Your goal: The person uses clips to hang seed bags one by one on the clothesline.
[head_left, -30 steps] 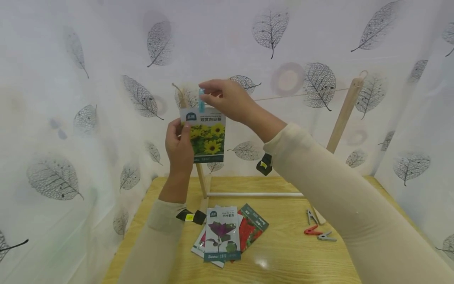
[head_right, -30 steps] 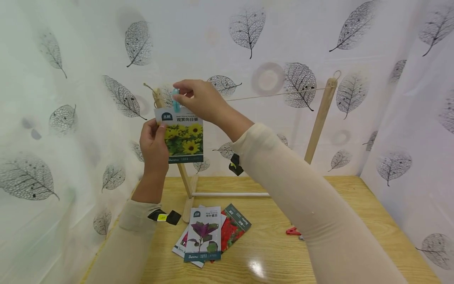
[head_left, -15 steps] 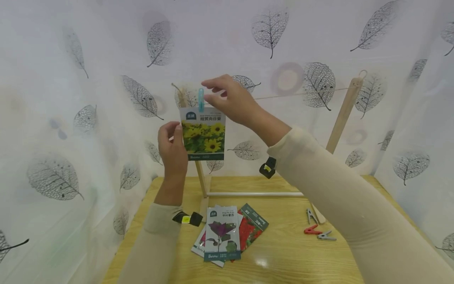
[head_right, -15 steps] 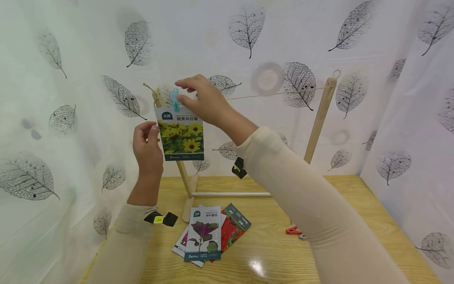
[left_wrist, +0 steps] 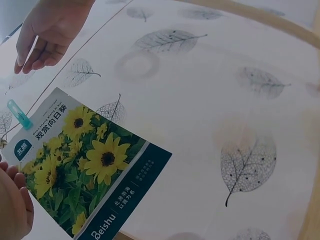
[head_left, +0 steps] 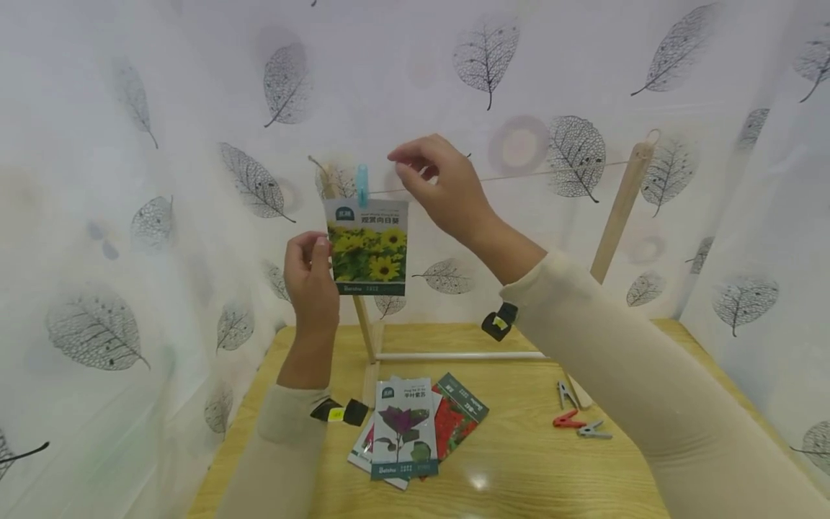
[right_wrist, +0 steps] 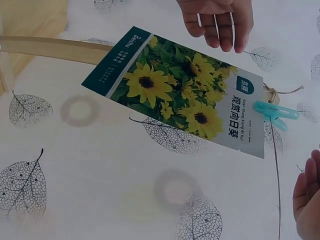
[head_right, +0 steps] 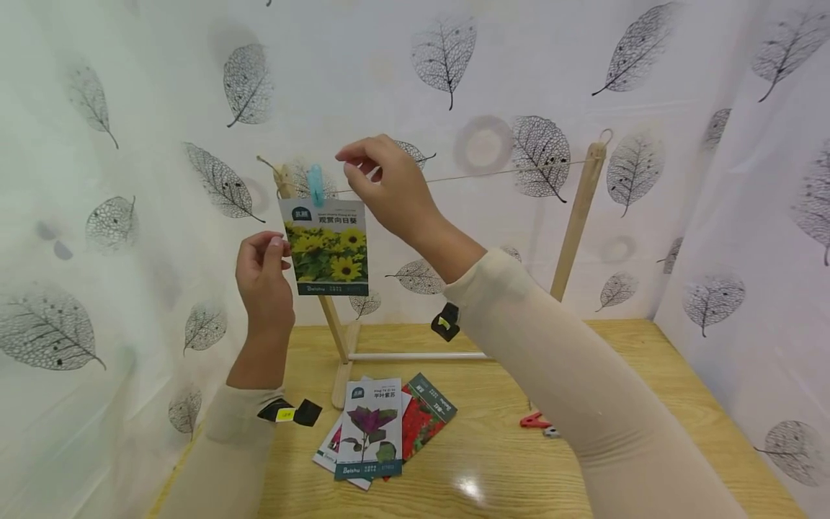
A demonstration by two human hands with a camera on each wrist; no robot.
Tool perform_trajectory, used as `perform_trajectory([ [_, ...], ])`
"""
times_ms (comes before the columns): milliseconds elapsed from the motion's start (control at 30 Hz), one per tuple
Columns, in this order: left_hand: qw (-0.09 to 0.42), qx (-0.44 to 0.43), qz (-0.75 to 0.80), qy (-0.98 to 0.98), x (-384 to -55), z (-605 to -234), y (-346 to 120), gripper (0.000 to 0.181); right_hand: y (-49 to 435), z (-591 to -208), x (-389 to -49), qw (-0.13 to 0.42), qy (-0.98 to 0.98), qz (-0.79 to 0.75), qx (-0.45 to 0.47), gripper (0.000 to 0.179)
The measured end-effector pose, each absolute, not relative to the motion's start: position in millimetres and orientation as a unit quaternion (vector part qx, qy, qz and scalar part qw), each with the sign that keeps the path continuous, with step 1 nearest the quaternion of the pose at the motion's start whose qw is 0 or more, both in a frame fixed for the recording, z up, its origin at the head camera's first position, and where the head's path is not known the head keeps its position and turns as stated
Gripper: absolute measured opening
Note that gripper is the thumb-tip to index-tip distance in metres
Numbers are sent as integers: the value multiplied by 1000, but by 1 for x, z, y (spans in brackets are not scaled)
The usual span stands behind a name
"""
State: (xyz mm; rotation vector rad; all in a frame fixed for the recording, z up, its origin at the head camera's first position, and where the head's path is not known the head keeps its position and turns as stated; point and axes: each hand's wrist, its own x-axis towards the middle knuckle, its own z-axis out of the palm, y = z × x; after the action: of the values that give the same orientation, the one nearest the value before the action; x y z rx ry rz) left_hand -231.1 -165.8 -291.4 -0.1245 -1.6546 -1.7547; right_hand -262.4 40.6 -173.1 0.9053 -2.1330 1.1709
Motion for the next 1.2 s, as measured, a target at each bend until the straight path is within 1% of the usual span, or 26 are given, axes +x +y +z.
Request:
perform_trajectory([
  [133,352,-64,-688,-631,-229,-292,-165,10,48,-180,-258,269,-784,445,339,23],
  [267,340,-69,-698,-626,-226,-295,-165,6,56,-189,-252,257,-781,459,336,23],
  [367,331,-78,-709,-618,-225,-298,-165,6,61,-196,-246,251,-777,467,341,22],
  [567,325,-95,-715,-612,-222,-304,-164,20,69,-206,-237,255,-766,473,353,21],
  [667,324,-93,-711,-617,-220,-305,-163,23,73,-210,-235,258,-764,474,354,21],
  [867,320,-73,-698,-636,-214,-307,-161,20,76,-219,-230,250,-763,486,344,22],
  [1067,310,-60,-716,-623,-210,-311,-159,10,79,-228,-224,240,-764,499,331,22],
  [1200,308,-61,-717,-622,-209,-316,-157,10,82,-234,-221,239,-765,499,329,23],
])
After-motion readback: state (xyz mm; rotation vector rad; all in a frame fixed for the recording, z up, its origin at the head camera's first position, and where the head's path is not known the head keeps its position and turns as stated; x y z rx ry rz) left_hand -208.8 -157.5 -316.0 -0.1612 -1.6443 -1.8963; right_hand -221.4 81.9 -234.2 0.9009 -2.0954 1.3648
